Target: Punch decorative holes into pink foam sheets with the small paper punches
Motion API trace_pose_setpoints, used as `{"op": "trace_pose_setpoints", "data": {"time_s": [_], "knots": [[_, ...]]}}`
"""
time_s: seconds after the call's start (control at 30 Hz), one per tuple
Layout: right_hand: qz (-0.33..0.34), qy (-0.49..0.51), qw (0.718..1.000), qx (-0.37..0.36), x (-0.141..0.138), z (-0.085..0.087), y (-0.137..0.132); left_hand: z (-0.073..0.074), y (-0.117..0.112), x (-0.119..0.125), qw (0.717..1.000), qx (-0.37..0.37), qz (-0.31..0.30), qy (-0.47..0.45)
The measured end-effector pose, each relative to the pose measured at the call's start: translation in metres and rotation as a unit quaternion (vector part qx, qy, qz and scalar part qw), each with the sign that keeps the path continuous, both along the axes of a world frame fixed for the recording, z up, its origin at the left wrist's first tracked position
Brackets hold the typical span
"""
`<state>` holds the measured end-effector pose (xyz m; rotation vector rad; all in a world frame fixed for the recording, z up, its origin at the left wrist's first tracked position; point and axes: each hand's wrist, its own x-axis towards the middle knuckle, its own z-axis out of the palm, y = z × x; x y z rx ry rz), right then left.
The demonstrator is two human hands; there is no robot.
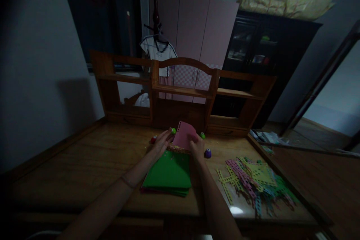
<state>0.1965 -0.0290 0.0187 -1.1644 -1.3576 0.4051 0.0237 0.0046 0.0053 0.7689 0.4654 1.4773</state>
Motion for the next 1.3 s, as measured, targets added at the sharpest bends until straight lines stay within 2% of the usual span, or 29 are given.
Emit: {"op": "trace_pose_setpoints", "data": {"time_s": [0.47, 0.73, 1.0, 1.3], "knots": [[-0.021, -0.032, 0.999, 0.004, 0.0003, 0.0021, -0.0018, -0.0025, 0.0025, 0.0004, 1.000, 0.009, 0.002, 0.011], [-0.009, -0.020, 1.000, -0.001, -0.0019, 0.0070, -0.0054, -0.0013, 0.0004, 0.0022, 1.000, 0.013, -0.013, 0.021], [-0.012, -0.025, 1.000, 0.005, -0.0020, 0.0065, -0.0048, 0.0025, 0.0031, -0.0003, 0.993, 0.002, 0.041, 0.113], [-0.010, -0.024, 1.000, 0.005, -0.0003, 0.0058, -0.0034, 0.0034, 0.0031, 0.0007, 0.984, 0.046, 0.009, 0.170]]}}
